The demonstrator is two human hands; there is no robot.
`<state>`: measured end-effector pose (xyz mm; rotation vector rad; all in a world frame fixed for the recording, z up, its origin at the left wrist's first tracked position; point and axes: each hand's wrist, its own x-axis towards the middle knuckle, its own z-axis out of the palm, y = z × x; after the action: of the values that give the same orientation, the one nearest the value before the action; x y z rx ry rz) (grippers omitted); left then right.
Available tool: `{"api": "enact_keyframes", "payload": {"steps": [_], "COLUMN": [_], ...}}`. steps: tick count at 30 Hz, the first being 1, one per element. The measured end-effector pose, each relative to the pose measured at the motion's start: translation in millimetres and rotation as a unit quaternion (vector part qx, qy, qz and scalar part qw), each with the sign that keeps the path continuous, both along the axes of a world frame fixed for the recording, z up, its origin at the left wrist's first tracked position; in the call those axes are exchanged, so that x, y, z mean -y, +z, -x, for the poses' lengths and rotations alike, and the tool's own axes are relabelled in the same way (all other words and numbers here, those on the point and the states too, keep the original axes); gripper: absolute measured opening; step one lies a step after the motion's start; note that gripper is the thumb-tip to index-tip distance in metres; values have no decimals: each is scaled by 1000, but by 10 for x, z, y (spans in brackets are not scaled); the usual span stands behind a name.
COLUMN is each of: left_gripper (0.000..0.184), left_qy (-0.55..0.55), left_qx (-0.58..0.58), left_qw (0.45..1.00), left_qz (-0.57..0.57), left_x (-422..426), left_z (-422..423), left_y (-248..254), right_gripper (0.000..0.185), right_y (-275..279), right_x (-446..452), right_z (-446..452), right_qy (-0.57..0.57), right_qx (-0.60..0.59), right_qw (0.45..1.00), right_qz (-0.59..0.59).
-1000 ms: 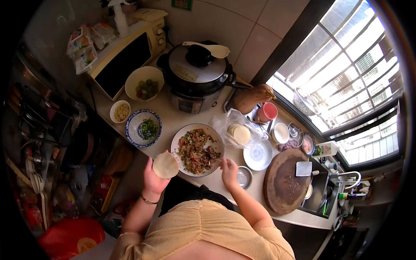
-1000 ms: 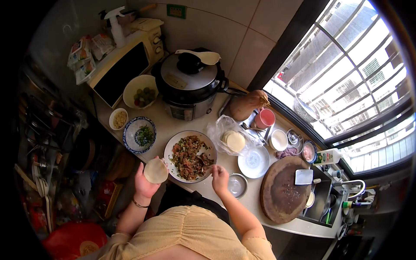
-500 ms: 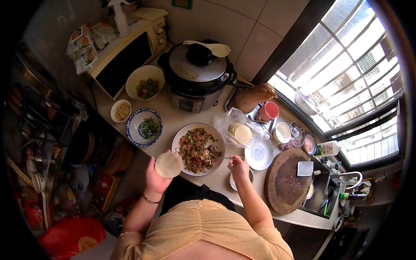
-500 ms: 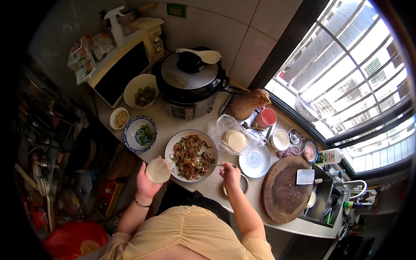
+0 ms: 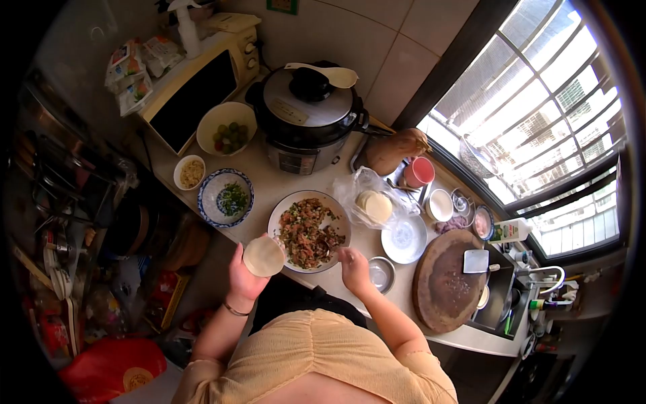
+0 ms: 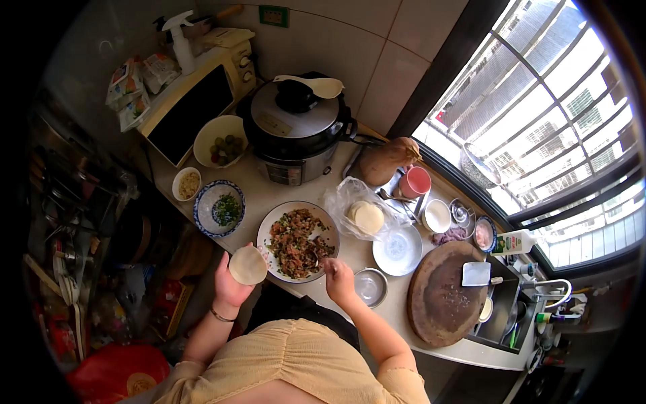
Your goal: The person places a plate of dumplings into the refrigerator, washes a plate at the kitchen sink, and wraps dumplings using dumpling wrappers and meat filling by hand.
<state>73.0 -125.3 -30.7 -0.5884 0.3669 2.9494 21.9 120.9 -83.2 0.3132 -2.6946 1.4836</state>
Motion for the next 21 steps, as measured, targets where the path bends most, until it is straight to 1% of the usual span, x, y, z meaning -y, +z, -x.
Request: {"api": "enact_keyframes", "payload": {"steps": [2, 3, 4, 6, 7, 9, 12, 15, 18, 21], "left_gripper": [57, 57, 57, 57, 57, 57, 57, 56, 56, 56], "left_qy": [4, 5, 7, 12, 5, -6, -5, -1, -4, -12], "left_qx": [8, 11, 13, 15, 11, 5, -6, -1, -17, -15], "left_qw": [1000, 1000, 1000, 999, 1000, 1000, 1000, 1000, 1000, 1000], "left_qz": [4, 5, -11, -42, -29, -3, -9, -6, -10, 5], "left_x": [11, 13, 12, 18, 18, 14, 26, 36, 13, -31], "left_z": [-15, -23, -28, -22, -17, -17, -25, -24, -9, 57], "left_y": [-35, -50, -58, -64, -56, -38, -46, -65, -44, -80], "right_gripper": [14, 16, 18, 18, 18, 18, 17, 16, 16, 11], "right_y": [-75, -104, -139, -217, -246, -287, -295, -224, -162, -25], "right_x": [-9, -21, -41, -134, -182, -250, -316, -325, -313, -321], "right_z": [18, 58, 88, 145, 172, 202, 222, 238, 281, 346], "right_qy": [-69, -110, -151, -185, -200, -221, -241, -224, -214, -215], "right_qx": [94, 141, 187, 233, 255, 278, 307, 313, 309, 312], "right_qw": [990, 977, 957, 920, 896, 867, 823, 810, 809, 796], "right_qz": [77, 119, 161, 256, 303, 348, 412, 443, 451, 472]}}
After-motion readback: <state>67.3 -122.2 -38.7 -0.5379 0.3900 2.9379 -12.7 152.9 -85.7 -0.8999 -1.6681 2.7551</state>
